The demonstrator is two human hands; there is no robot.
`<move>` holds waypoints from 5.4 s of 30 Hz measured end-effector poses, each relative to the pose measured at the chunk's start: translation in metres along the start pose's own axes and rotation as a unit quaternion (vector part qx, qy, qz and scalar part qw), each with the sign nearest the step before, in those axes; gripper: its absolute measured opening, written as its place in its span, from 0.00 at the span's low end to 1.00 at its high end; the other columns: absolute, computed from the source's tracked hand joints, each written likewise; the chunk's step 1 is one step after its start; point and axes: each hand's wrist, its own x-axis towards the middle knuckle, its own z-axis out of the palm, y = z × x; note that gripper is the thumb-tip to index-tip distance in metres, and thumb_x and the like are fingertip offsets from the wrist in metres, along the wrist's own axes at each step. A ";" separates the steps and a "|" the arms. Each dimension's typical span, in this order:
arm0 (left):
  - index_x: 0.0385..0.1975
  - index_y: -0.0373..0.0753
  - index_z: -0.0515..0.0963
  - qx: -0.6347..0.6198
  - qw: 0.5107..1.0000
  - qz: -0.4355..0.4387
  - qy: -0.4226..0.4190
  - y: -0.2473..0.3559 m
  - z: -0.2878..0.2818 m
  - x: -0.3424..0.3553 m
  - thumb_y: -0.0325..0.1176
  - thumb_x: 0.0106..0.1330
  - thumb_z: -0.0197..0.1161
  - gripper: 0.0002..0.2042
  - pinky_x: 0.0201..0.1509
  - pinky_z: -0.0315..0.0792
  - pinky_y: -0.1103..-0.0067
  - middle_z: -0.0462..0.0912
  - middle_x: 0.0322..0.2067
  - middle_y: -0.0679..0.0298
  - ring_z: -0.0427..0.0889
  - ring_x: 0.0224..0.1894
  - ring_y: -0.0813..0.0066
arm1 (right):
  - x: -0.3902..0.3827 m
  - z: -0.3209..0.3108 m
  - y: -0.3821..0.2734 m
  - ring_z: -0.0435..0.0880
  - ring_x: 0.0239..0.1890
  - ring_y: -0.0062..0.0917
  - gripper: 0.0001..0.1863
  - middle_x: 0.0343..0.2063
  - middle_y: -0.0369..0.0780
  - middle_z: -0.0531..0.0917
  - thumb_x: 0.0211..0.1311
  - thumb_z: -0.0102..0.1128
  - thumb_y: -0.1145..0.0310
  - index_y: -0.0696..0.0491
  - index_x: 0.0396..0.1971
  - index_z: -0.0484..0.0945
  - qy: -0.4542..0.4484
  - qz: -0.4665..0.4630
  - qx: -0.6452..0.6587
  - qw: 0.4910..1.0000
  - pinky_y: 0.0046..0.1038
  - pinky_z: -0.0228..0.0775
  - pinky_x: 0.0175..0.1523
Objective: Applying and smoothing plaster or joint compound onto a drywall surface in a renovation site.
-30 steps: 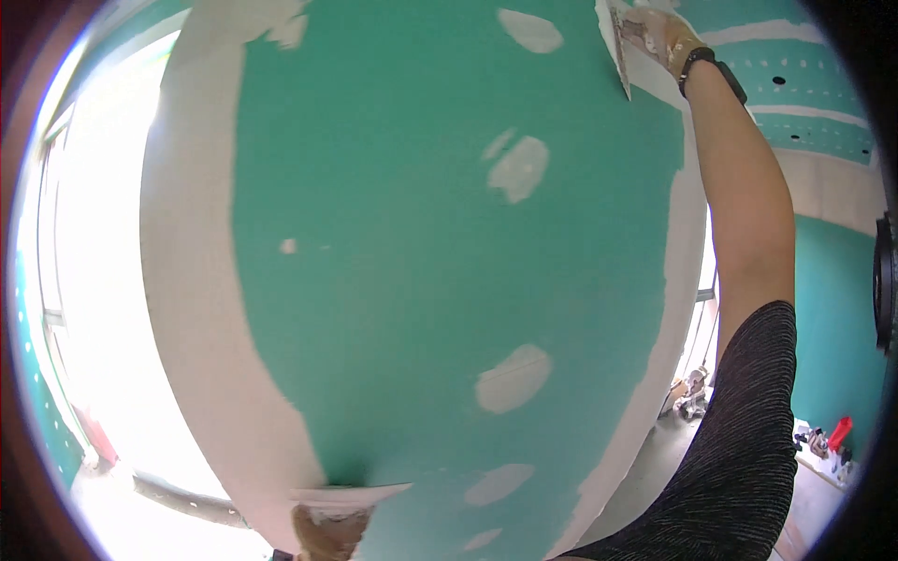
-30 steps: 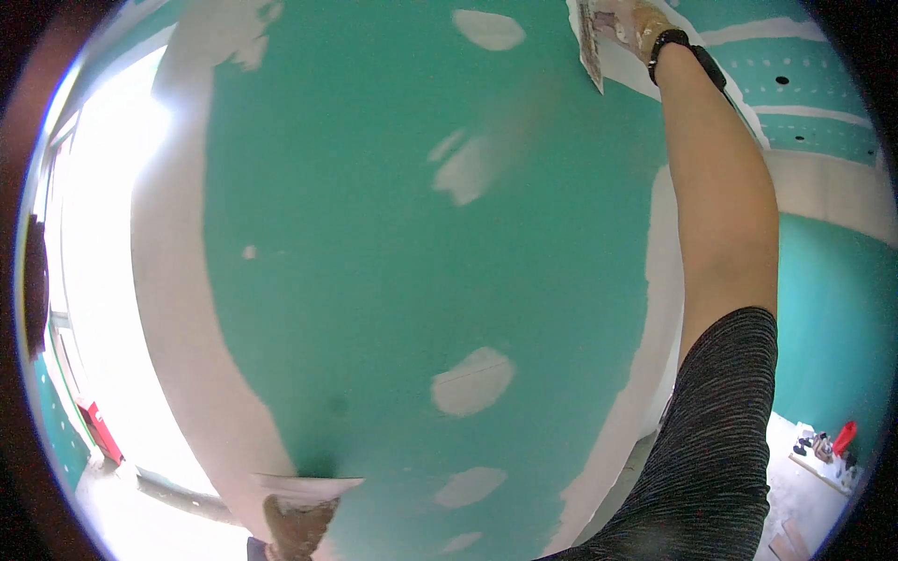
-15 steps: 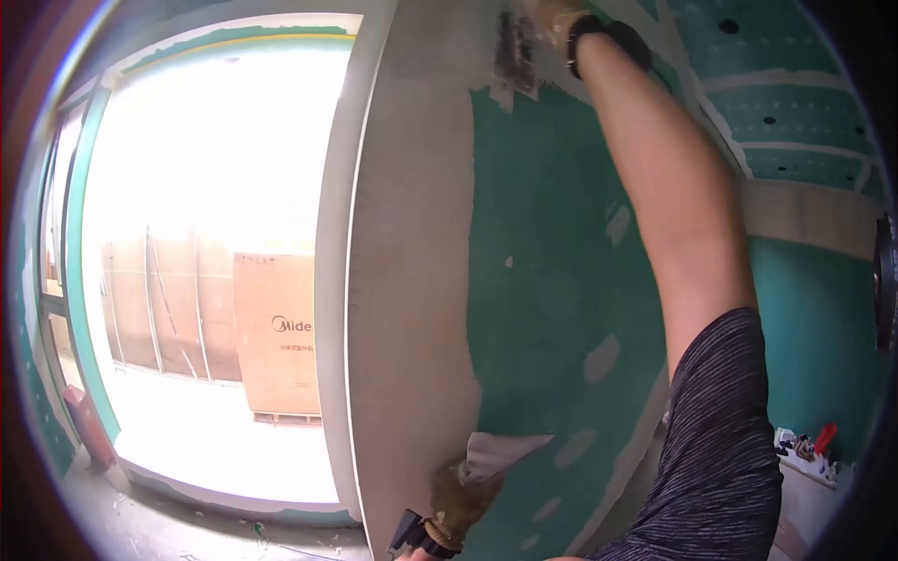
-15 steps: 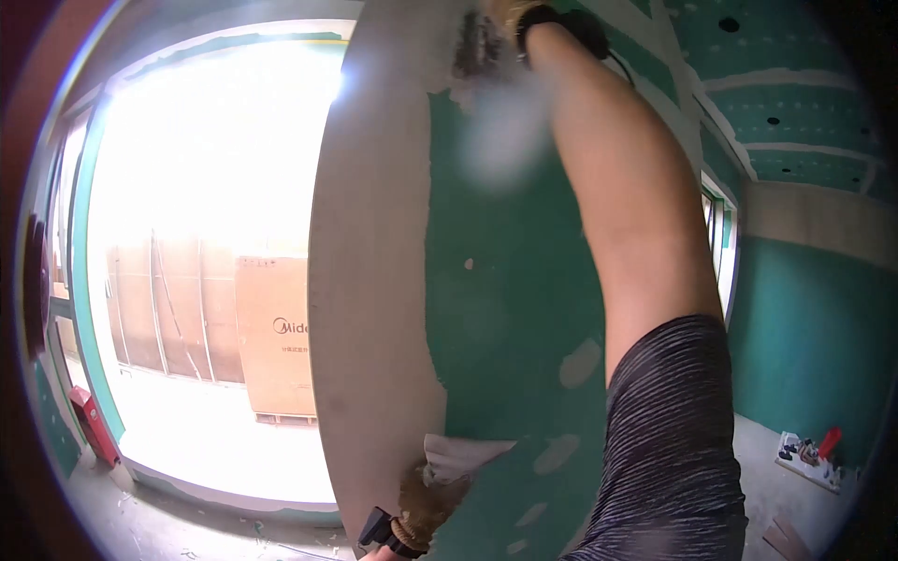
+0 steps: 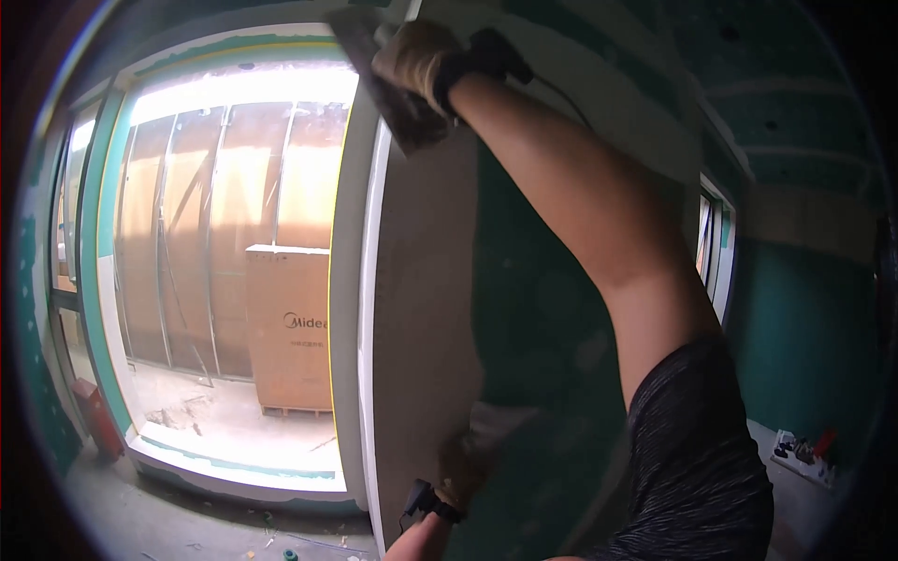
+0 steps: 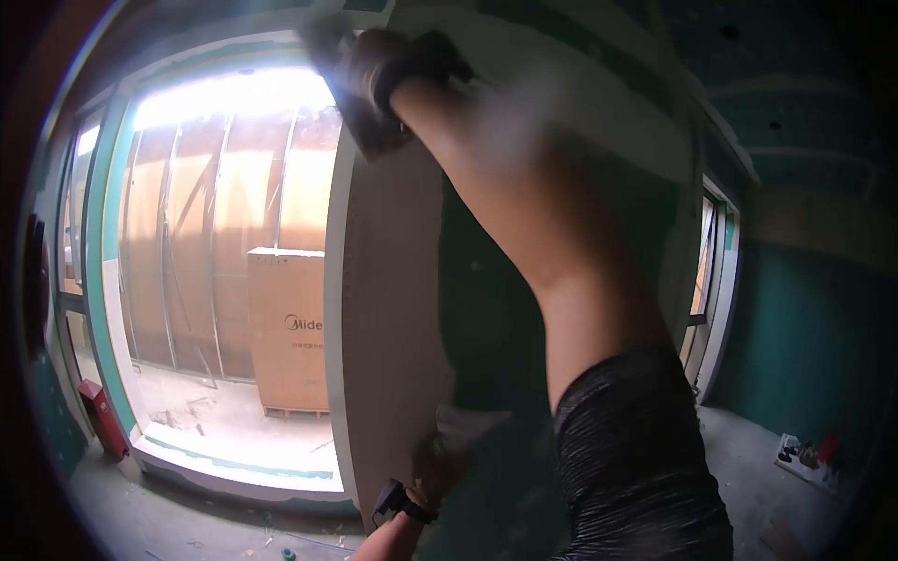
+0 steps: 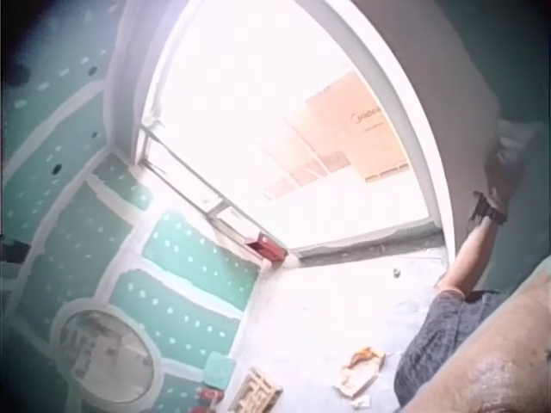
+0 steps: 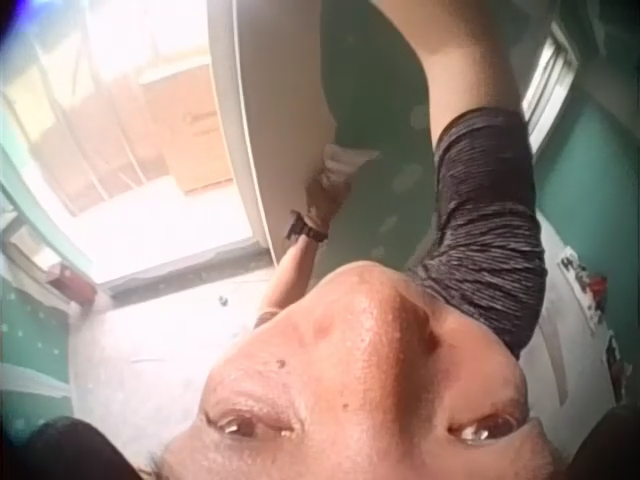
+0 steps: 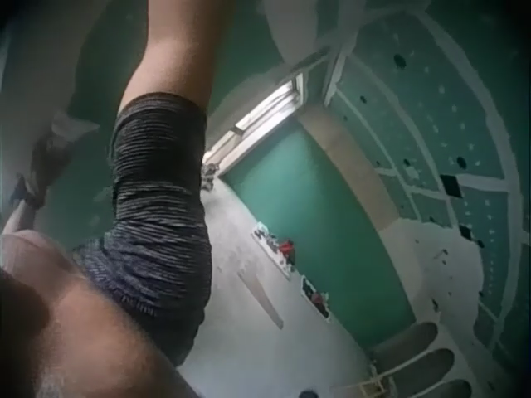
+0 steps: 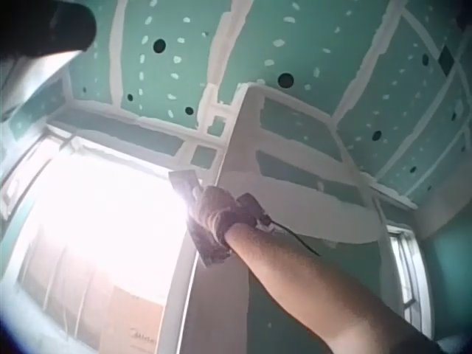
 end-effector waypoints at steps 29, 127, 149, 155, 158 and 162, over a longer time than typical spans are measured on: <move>0.35 0.45 0.80 0.306 0.932 0.191 -0.037 -0.011 -0.011 0.006 0.35 0.69 0.61 0.04 0.21 0.69 0.76 0.80 0.23 0.67 0.79 0.21 0.69 | -0.080 0.029 0.180 0.86 0.52 0.42 0.18 0.48 0.49 0.86 0.69 0.48 0.64 0.54 0.48 0.86 -0.032 -0.007 0.139 0.990 0.47 0.77 0.55; 0.29 0.40 0.84 0.278 0.838 -0.217 0.416 -0.065 0.027 -0.048 0.46 0.71 0.61 0.16 0.17 0.64 0.78 0.84 0.20 0.64 0.74 0.15 0.81 | -0.483 0.186 0.673 0.80 0.40 0.29 0.20 0.38 0.41 0.84 0.59 0.66 0.57 0.53 0.47 0.83 -0.191 -0.048 0.723 0.662 0.31 0.71 0.50; 0.20 0.42 0.73 0.245 0.817 -0.327 0.407 -0.072 0.010 -0.037 0.49 0.63 0.68 0.19 0.20 0.62 0.75 0.73 0.16 0.67 0.70 0.17 0.76 | -0.641 0.159 0.549 0.84 0.39 0.44 0.22 0.37 0.46 0.85 0.63 0.66 0.54 0.52 0.51 0.80 -0.213 -0.034 0.170 0.962 0.37 0.77 0.49; 0.29 0.39 0.80 0.221 0.846 -0.282 0.395 -0.057 0.026 -0.035 0.45 0.66 0.66 0.14 0.22 0.66 0.78 0.78 0.19 0.66 0.76 0.19 0.76 | -0.663 0.135 0.515 0.82 0.47 0.47 0.23 0.43 0.47 0.84 0.62 0.63 0.54 0.49 0.53 0.79 -0.336 0.029 0.143 0.931 0.44 0.74 0.54; 0.29 0.39 0.79 0.208 0.857 -0.330 0.336 -0.036 0.037 -0.022 0.44 0.63 0.69 0.14 0.19 0.65 0.79 0.78 0.19 0.66 0.73 0.17 0.76 | -0.644 0.149 0.537 0.83 0.48 0.46 0.26 0.46 0.48 0.85 0.62 0.66 0.48 0.50 0.53 0.80 -0.110 0.005 0.111 0.988 0.42 0.76 0.54; 0.26 0.36 0.79 0.125 0.889 -0.211 0.386 -0.048 0.039 -0.035 0.43 0.61 0.70 0.15 0.20 0.65 0.80 0.77 0.19 0.66 0.72 0.17 0.77 | -0.556 0.161 0.523 0.82 0.52 0.43 0.28 0.49 0.48 0.84 0.62 0.65 0.45 0.48 0.55 0.79 -0.046 0.088 0.041 0.994 0.39 0.76 0.56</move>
